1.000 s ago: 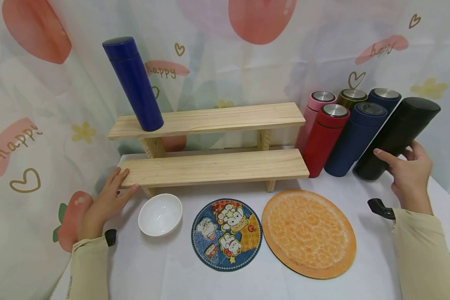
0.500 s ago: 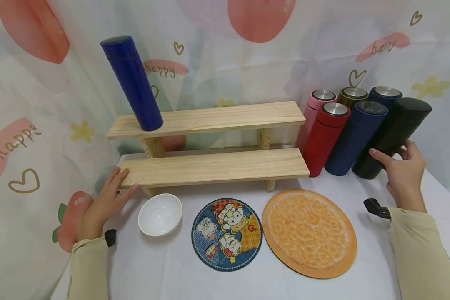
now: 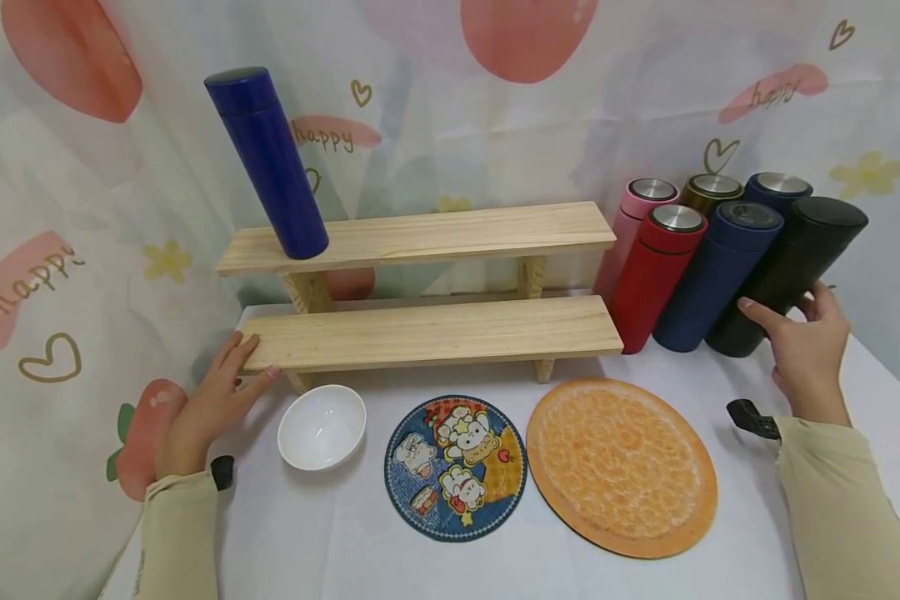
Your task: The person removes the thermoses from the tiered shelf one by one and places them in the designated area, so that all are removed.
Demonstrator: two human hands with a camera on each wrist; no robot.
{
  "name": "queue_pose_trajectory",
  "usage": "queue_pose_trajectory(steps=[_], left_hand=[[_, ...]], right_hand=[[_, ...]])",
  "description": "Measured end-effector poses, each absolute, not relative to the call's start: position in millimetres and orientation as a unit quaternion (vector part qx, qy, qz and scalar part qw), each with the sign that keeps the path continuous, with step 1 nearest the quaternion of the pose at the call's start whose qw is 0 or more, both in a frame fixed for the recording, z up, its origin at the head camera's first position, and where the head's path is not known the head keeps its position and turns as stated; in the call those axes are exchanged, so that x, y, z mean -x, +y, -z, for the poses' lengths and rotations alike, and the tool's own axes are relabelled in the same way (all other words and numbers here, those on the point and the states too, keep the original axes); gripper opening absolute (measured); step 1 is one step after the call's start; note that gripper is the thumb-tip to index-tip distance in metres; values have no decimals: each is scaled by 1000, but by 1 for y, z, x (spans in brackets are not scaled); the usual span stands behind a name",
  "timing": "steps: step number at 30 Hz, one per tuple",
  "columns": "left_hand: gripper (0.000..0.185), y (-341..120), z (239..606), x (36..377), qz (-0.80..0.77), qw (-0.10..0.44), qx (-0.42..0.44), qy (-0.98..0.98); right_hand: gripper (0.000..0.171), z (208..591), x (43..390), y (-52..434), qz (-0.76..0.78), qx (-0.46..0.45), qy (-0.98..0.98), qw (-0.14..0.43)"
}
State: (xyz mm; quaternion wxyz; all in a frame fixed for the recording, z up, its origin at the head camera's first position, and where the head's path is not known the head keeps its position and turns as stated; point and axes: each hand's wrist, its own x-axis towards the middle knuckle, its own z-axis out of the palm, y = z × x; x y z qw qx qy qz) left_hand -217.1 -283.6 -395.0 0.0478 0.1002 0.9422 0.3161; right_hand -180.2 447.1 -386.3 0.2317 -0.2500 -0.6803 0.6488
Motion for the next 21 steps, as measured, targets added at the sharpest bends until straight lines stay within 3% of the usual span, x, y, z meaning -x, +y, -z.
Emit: queue_pose_trajectory(steps=[14,21], left_hand=[[86,-285,394,219,-308,47,-101,945],[86,-285,395,218,-310,49,-102,944]], right_hand=[[81,388,184,442,-550,267,-761,216],[87,388,181,446,-541,268,-776,183]])
